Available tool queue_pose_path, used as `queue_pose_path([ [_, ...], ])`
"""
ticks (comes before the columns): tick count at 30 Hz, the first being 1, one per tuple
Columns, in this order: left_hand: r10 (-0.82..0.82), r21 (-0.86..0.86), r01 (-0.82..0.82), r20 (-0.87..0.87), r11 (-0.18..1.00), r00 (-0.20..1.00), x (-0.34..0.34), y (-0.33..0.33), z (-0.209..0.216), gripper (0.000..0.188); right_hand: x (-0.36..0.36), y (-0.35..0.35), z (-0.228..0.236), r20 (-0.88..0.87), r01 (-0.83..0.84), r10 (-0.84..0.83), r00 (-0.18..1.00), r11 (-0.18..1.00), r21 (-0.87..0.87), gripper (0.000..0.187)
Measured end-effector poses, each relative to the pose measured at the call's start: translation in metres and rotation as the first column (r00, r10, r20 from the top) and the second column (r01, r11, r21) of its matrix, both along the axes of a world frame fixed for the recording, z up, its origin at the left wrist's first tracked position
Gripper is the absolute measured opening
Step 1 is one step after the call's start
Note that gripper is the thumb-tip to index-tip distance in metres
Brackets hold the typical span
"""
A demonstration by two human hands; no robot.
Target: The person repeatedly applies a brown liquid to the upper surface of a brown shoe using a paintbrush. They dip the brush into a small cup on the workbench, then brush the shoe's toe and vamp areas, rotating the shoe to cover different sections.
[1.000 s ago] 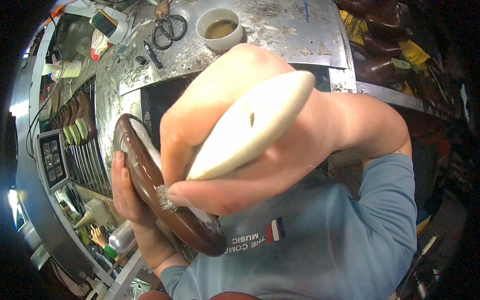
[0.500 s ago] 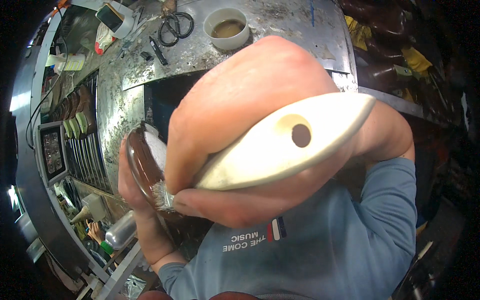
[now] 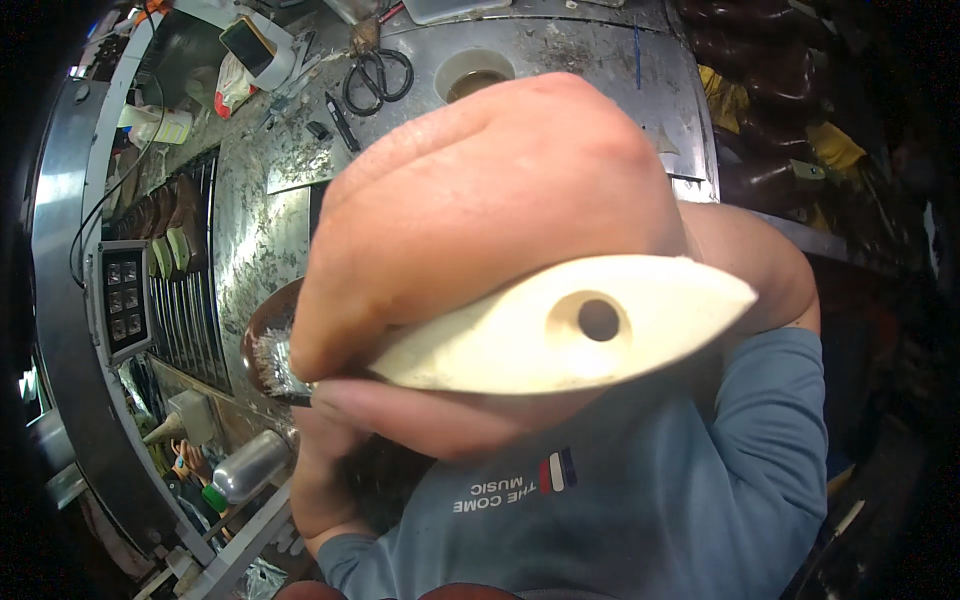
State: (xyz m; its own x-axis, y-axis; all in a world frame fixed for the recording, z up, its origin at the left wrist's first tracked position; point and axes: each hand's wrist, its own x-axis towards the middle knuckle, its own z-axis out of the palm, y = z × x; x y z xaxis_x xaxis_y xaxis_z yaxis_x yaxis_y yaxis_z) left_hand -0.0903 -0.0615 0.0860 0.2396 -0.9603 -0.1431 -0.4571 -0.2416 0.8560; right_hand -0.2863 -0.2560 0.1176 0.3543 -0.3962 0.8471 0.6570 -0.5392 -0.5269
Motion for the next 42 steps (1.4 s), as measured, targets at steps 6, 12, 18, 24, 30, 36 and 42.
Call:
queue_pose_path([
  [6,-0.07,0.082,0.11,-0.392,0.991,0.917,-0.005,-0.003,0.016,0.077,0.0,-0.018,0.024,-0.205,0.038,-0.076,0.976,0.982,-0.183,0.018],
  [12,-0.004,0.143,0.127,-0.649,0.981,0.761,-0.003,0.001,0.022,0.063,0.005,-0.024,0.03,-0.252,0.067,-0.131,0.959,0.966,-0.249,0.016],
  [18,0.043,0.22,0.178,-0.736,0.959,0.676,0.003,0.0,0.033,0.067,0.011,-0.025,0.019,-0.259,0.047,-0.119,0.959,0.962,-0.269,0.014],
  [24,0.146,0.247,0.113,-0.82,0.962,0.553,0.004,0.002,0.031,0.071,0.011,-0.021,0.008,-0.313,-0.009,-0.065,0.948,0.974,-0.228,0.012],
  [30,0.232,0.273,0.031,-0.866,0.961,0.442,0.001,0.006,0.021,0.078,0.01,-0.016,-0.002,-0.373,-0.067,-0.013,0.928,0.977,-0.202,0.01],
  [36,0.254,0.271,-0.025,-0.861,0.962,0.44,0.002,0.008,0.017,0.085,0.003,-0.009,-0.01,-0.432,-0.152,0.086,0.898,0.981,-0.121,0.009],
  [42,0.239,0.225,-0.084,-0.857,0.971,0.456,0.007,0.014,0.01,0.084,-0.004,0.002,-0.017,-0.407,-0.246,0.223,0.886,0.969,-0.006,0.007],
])
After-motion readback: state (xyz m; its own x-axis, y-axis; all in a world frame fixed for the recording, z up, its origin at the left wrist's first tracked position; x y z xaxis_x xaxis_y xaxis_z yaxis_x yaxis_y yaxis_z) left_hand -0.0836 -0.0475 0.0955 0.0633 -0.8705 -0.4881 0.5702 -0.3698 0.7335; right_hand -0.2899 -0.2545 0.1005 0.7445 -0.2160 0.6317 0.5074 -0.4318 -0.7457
